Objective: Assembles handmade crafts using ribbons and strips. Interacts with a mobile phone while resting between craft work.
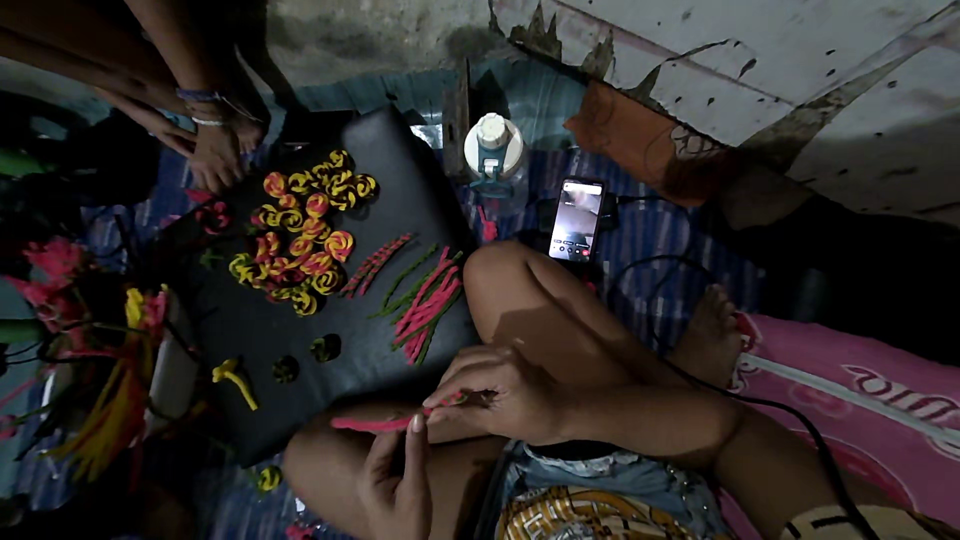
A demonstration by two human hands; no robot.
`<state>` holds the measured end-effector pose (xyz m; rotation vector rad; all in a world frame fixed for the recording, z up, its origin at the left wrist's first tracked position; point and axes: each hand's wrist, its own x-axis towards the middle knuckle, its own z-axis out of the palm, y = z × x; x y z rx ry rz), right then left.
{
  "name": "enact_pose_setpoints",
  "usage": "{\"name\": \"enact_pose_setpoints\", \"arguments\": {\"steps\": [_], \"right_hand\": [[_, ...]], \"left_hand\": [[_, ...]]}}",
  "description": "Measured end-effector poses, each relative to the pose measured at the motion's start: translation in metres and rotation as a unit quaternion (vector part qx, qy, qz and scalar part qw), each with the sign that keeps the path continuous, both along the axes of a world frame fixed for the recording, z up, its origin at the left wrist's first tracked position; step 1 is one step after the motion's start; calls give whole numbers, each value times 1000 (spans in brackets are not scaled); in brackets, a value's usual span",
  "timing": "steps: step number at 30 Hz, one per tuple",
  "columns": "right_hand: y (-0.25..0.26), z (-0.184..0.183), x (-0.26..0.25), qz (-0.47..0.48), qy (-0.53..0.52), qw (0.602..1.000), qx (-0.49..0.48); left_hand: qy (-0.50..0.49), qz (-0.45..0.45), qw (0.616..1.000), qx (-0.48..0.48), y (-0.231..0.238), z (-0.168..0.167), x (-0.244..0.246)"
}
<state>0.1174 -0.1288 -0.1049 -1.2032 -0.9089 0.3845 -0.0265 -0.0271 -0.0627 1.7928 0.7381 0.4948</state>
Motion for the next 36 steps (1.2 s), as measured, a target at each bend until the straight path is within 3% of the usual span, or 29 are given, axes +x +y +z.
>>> {"name": "enact_pose_setpoints", "arguments": {"steps": [3,9,17,21,23,25,27,29,30,32,34,36], "right_hand": [[0,-1,-1,-57,-69,995,-38],[-1,3,0,-62,-31,994,-83],[-3,5,1,-59,-33,993,-101],[-3,4,2,-47,-35,995,-86],[-5,7,4,-29,-14,995,-95],[-6,7,6,-3,20,995,-93],[-7,6,7,29,71,994,-77],[-8,7,10,61,133,988,-50],[-7,7,11,68,156,985,-36],[-7,6,12,61,180,982,-21],[-5,6,11,43,189,981,-18],[-4,6,8,29,179,983,-9]], "left_hand": [[37,-24,998,49,4,-1,-1],[82,-39,930,357,5,-5,-1],[106,-55,863,492,9,-10,3],[73,-89,919,377,11,-14,3],[38,-131,960,245,13,-16,1],[18,-187,981,45,13,-14,-1],[0,-234,955,-179,14,-10,-1],[-38,-238,925,-292,10,-10,2],[-48,-229,939,-253,7,-11,3],[-51,-206,977,-31,4,-16,5],[-56,-172,973,145,3,-20,8],[-72,-132,975,163,0,-20,8]]}}
